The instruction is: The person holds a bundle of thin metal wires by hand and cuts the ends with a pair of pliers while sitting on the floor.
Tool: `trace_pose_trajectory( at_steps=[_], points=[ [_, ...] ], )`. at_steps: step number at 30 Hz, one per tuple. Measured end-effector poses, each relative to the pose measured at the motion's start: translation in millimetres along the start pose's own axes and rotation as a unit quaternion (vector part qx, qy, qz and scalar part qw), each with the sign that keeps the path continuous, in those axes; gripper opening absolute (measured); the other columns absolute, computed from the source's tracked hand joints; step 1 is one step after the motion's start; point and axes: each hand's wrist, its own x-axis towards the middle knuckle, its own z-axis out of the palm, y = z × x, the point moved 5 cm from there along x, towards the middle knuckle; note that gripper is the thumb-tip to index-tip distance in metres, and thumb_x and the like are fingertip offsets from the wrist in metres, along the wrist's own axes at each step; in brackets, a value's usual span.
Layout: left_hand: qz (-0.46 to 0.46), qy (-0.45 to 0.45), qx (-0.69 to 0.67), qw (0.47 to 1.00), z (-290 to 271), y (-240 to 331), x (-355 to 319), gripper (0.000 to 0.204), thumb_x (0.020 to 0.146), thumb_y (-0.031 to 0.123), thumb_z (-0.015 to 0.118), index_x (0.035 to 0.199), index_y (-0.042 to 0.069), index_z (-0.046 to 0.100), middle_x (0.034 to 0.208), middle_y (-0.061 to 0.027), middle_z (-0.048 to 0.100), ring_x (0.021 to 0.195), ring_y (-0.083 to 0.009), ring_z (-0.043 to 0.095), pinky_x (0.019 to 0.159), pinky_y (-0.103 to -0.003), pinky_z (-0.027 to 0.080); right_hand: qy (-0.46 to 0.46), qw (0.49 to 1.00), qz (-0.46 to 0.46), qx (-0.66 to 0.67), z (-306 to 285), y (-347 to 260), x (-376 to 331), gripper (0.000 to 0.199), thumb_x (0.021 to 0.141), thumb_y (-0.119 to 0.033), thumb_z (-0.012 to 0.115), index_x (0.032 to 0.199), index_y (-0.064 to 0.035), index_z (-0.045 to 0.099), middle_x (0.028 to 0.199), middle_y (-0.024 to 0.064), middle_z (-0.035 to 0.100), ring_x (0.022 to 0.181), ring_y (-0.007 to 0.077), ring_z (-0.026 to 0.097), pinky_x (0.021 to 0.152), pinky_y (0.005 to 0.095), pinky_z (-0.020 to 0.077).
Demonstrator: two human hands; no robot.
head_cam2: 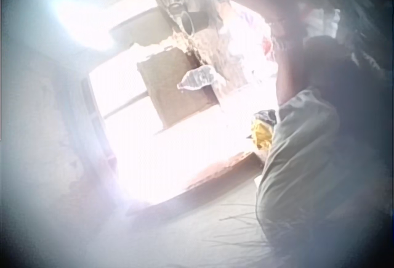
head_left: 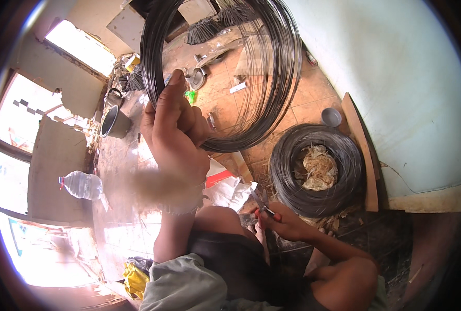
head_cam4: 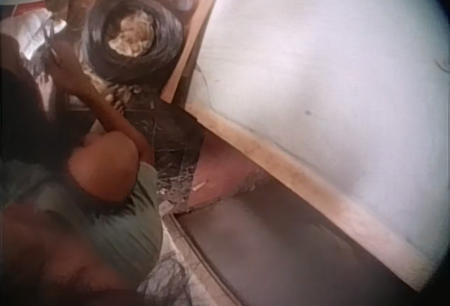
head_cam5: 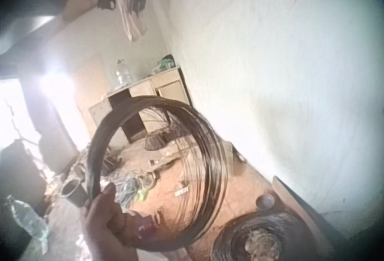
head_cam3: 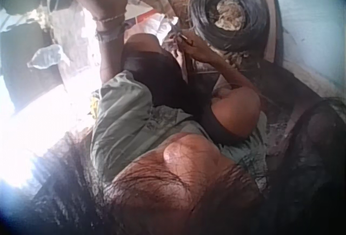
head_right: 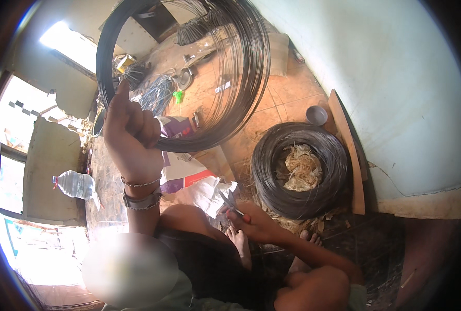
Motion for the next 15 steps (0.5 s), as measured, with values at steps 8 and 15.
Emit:
trace_pose_trajectory(
  at_steps=[8, 15],
  points=[
    [0.009, -0.001, 0.018, 1.000, 2, -6, 3, 0.030, 0.097, 0.022, 0.062, 0.070, 0.014, 0.050, 0.054, 0.0065, 0.023, 0.042, -0.0056, 0.017, 0.041, -0.027, 0.014, 0.021, 0.987, 0.061, 0.146, 2, 25, -6, 0.039, 0.106, -0.032, 0.049, 0.119, 0.0032, 0.060, 0.102, 0.0079, 0.071, 0.091, 0.0122, 0.066, 0.085, 0.0285, 0.0520],
    [0.016, 0.015, 0.027, 0.999, 4, -3, 2, 0.035, 0.090, 0.024, 0.069, 0.065, 0.014, 0.047, 0.053, 0.0053, 0.024, 0.041, -0.0078, 0.024, 0.041, -0.030, 0.015, -0.064, 0.969, 0.047, 0.234, 8, -10, -14, 0.041, 0.102, -0.012, 0.050, 0.141, 0.0009, 0.049, 0.131, 0.0099, 0.063, 0.121, 0.0181, 0.060, 0.105, 0.0330, 0.0456]
  ],
)
